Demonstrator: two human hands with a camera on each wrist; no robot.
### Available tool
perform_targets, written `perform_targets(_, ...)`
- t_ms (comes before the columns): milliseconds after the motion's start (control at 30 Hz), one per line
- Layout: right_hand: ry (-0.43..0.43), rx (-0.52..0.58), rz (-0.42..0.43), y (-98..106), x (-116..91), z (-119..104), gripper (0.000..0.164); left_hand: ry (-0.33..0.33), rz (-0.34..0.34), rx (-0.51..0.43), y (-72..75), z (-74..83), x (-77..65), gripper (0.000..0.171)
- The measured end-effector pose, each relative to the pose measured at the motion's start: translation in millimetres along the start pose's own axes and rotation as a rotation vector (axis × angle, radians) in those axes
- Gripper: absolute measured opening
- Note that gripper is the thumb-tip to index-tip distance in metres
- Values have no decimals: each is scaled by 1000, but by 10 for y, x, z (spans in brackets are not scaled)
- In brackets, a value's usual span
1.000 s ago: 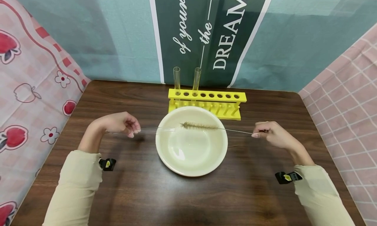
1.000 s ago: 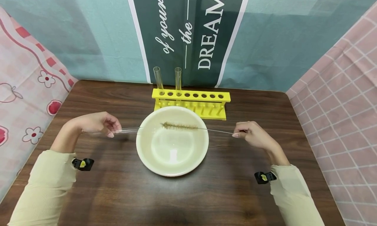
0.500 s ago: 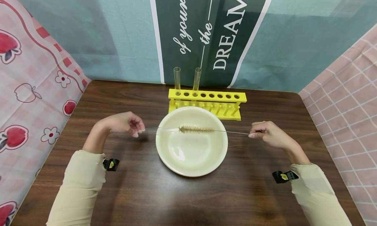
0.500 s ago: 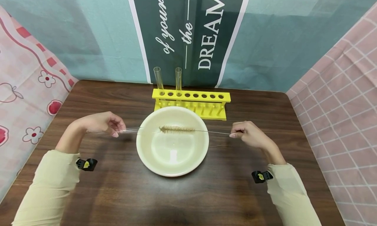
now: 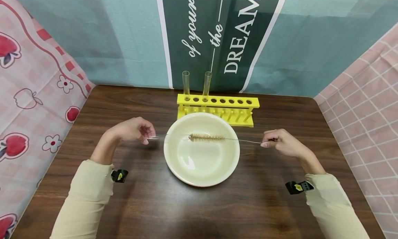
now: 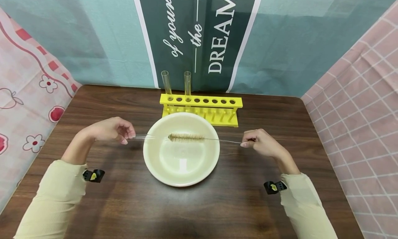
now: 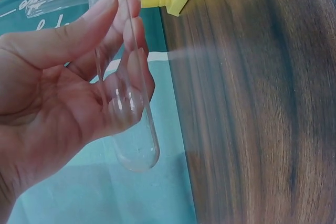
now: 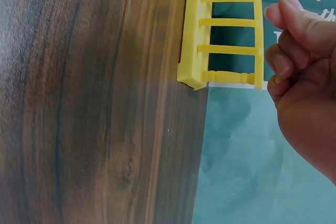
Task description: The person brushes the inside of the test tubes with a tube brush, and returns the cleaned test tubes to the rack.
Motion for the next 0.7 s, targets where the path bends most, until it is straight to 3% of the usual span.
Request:
perform_targets(300,-110,84,42,-34,-13,92,24,31,109,44,-42,51,38,31)
perform_targets(467,-184,163,96,-67,17,116,23,58,185,117,-73,98,85,28)
perform_targets(700,-402,519,223,-123,59,168,21,90,306,210,-116,125,127,22)
Point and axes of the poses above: each hand's wrist, its own x-axis towards the middle knuckle, its own y-axis out of the back of the hand, z = x × y, the point moved 4 cm from there along x, towards the middle knuckle, and after that the axes turned 1 degree about -z, right-handed, at the moved point
